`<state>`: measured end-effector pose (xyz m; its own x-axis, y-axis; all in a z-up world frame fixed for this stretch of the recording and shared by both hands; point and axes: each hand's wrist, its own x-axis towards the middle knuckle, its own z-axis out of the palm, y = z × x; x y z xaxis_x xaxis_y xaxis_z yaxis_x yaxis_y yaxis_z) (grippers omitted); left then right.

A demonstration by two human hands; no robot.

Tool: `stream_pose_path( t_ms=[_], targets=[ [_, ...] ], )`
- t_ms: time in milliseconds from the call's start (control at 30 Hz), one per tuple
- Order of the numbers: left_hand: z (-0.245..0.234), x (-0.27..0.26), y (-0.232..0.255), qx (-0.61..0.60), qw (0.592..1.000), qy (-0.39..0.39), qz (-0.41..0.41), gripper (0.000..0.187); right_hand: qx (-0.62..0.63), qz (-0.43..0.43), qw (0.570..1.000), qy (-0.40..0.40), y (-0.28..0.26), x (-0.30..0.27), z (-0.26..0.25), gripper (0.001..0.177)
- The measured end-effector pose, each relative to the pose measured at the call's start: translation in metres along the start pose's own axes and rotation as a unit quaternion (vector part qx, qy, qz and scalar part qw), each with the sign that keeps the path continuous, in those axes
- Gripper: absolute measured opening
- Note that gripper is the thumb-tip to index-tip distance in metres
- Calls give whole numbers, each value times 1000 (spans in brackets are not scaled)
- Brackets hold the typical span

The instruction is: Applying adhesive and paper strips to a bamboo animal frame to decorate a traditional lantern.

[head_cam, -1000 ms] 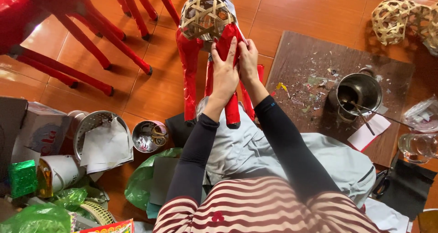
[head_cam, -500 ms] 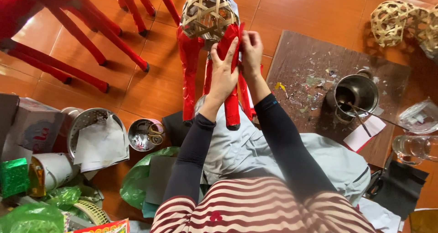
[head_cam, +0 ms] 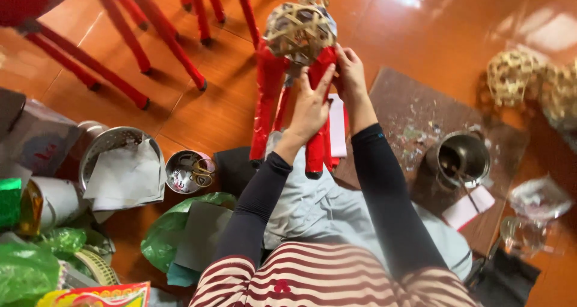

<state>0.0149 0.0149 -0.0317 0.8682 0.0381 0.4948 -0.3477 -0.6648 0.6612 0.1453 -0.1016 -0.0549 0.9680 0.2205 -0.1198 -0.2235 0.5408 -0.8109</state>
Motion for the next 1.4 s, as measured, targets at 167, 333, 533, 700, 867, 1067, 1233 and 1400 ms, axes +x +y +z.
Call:
stream_pose_path(
  t_ms=[167, 333, 533, 700, 867, 1067, 1233, 1400],
  targets=[
    [-2, -1, 2, -30, 997, -55, -38, 87, -228, -19, 971, 64, -7, 12, -11, 28],
    [10, -1, 0, -8, 999, -32, -40, 102, -519, -149, 839, 74, -25, -16, 19, 32],
    [24, -7, -9, -126, 984, 89, -93, 115, -625, -117, 772, -16, -54, -59, 92, 90],
    [50, -63, -23, -180, 965, 157, -106, 127, -628, -170, 757, -65, -34, -55, 77, 118],
    [-5, -72, 36, -467, 815, -70, -336, 110, -647, -148, 748, -19, -20, -43, 70, 121],
    [1, -79, 37, -427, 854, -79, -288, 109, -697, -84, 712, 38, -24, -42, 73, 98],
    [6, -156, -25, -579, 758, -165, -252, 97, -641, -281, 713, -33, -23, -51, 19, 112],
    [-39, -235, -118, -688, 578, -145, -414, 53, -338, -18, 941, -29, -36, -166, 9, 106]
  ],
)
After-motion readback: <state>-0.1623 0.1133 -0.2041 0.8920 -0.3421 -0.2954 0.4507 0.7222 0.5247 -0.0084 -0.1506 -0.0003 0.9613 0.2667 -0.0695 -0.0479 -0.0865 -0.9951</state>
